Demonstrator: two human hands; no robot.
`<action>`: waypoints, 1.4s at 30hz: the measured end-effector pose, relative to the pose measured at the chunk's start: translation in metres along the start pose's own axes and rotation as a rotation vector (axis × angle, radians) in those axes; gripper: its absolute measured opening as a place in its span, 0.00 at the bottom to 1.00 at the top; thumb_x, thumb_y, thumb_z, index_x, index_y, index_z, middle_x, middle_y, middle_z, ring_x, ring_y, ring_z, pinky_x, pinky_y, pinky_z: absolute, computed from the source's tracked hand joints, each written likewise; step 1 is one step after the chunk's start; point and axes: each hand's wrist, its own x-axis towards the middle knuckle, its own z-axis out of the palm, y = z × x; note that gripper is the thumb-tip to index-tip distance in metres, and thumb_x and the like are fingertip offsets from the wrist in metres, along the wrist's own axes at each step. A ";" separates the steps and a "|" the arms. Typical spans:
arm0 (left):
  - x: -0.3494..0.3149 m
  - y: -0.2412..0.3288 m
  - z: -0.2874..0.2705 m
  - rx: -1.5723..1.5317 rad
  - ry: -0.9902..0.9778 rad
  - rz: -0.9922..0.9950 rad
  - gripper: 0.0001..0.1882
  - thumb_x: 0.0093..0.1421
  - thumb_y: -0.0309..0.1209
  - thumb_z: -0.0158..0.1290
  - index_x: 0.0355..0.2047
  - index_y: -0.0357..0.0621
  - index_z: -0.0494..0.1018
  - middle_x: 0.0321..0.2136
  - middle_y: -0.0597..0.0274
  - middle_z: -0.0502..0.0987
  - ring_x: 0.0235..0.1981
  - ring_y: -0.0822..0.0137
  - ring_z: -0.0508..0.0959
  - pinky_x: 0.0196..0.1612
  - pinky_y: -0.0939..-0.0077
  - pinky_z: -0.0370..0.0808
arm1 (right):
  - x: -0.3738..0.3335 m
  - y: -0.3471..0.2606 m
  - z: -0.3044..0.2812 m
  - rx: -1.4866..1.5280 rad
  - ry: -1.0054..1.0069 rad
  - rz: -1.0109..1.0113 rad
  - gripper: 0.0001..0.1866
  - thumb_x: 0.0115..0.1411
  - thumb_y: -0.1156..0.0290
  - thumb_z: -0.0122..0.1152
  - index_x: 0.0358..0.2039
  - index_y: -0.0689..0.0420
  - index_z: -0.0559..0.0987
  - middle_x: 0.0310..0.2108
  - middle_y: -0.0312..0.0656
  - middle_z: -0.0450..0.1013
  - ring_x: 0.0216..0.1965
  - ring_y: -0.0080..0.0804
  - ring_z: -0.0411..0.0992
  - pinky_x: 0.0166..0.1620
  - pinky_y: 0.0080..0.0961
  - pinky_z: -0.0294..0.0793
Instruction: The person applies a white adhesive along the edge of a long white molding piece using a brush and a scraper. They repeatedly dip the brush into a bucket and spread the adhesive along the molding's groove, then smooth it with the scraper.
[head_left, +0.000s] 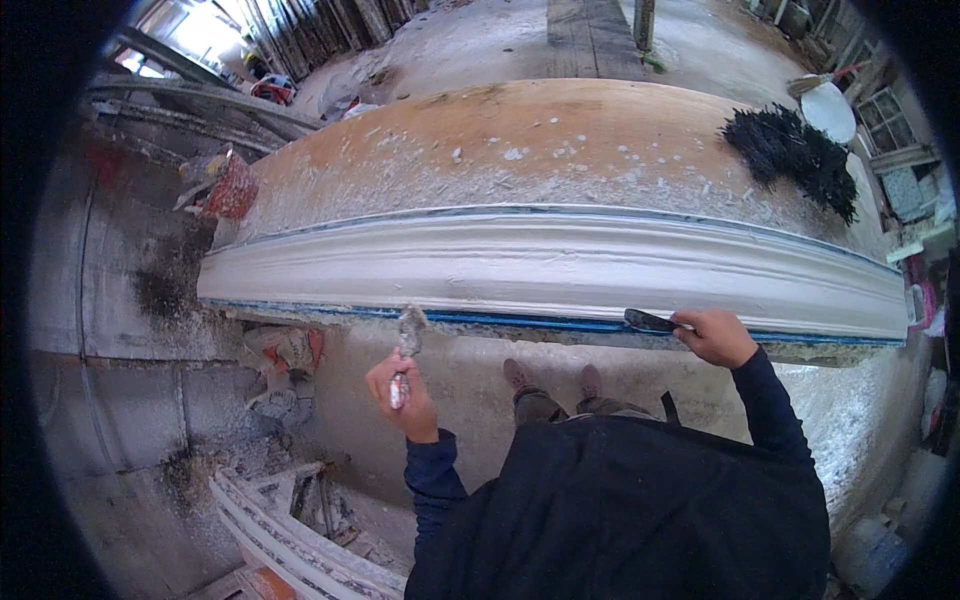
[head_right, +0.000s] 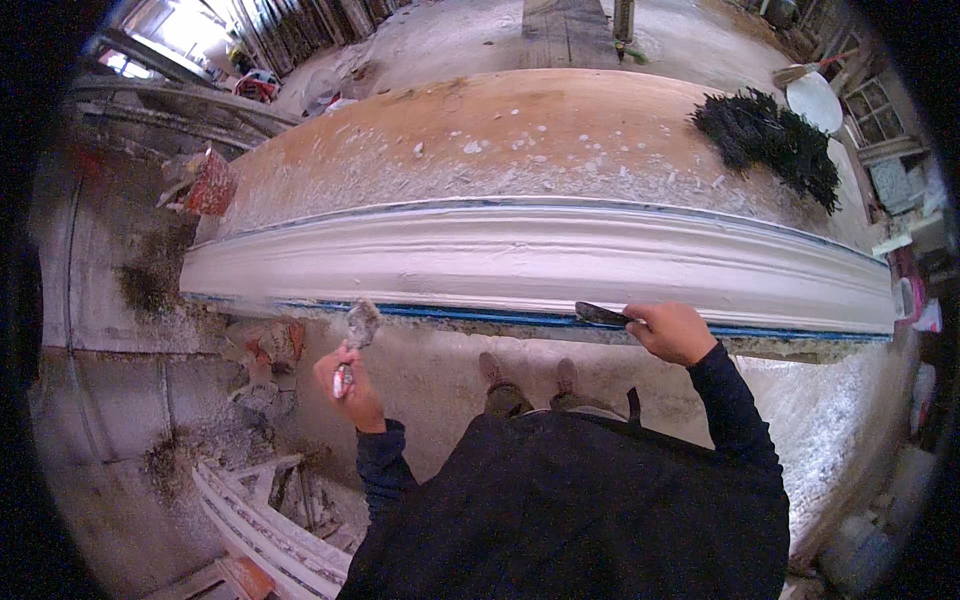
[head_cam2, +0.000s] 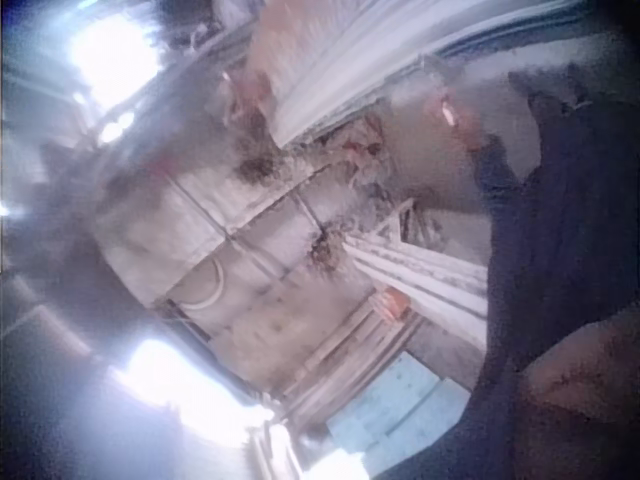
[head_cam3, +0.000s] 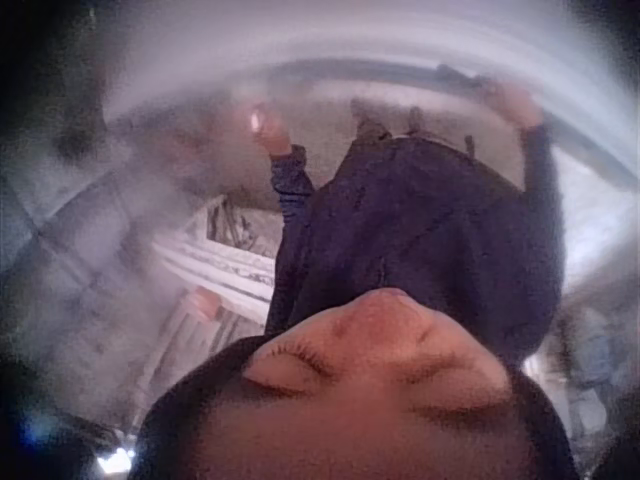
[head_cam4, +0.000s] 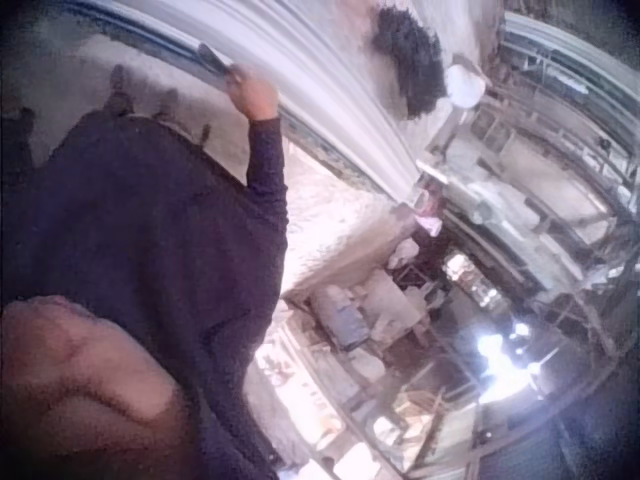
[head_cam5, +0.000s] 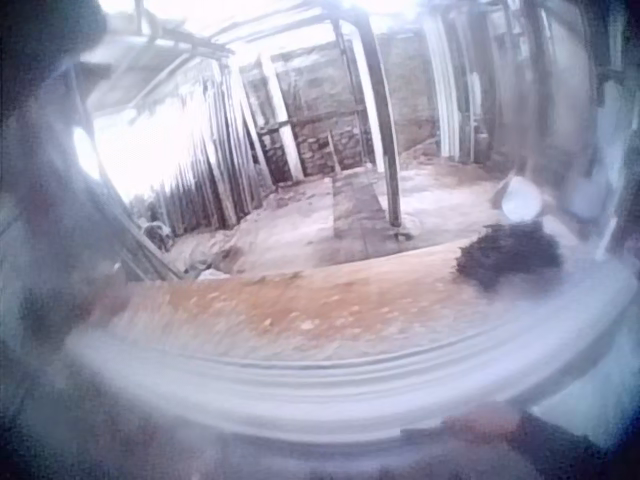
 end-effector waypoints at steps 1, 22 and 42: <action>-0.005 0.002 -0.002 -0.003 -0.012 -0.025 0.02 0.54 0.20 0.52 0.28 0.37 0.70 0.29 0.54 0.68 0.36 0.57 0.73 0.47 0.60 0.74 | 0.007 -0.007 0.003 0.008 0.000 -0.028 0.13 0.56 0.63 0.53 0.40 0.52 0.76 0.27 0.49 0.75 0.31 0.51 0.73 0.35 0.45 0.70; -0.041 0.028 0.031 -0.470 -0.359 -0.131 0.07 0.51 0.21 0.57 0.30 0.42 0.72 0.32 0.55 0.75 0.36 0.59 0.74 0.40 0.69 0.69 | 0.145 -0.180 0.022 0.300 0.281 -0.423 0.14 0.58 0.65 0.54 0.44 0.54 0.72 0.24 0.48 0.73 0.25 0.39 0.74 0.30 0.33 0.70; -0.010 -0.022 0.046 -0.316 -0.411 0.074 0.09 0.48 0.19 0.54 0.31 0.41 0.72 0.34 0.54 0.74 0.37 0.57 0.74 0.42 0.66 0.69 | -0.025 -0.025 0.032 0.761 0.557 0.301 0.13 0.62 0.64 0.53 0.44 0.57 0.73 0.21 0.35 0.70 0.22 0.16 0.67 0.26 0.16 0.66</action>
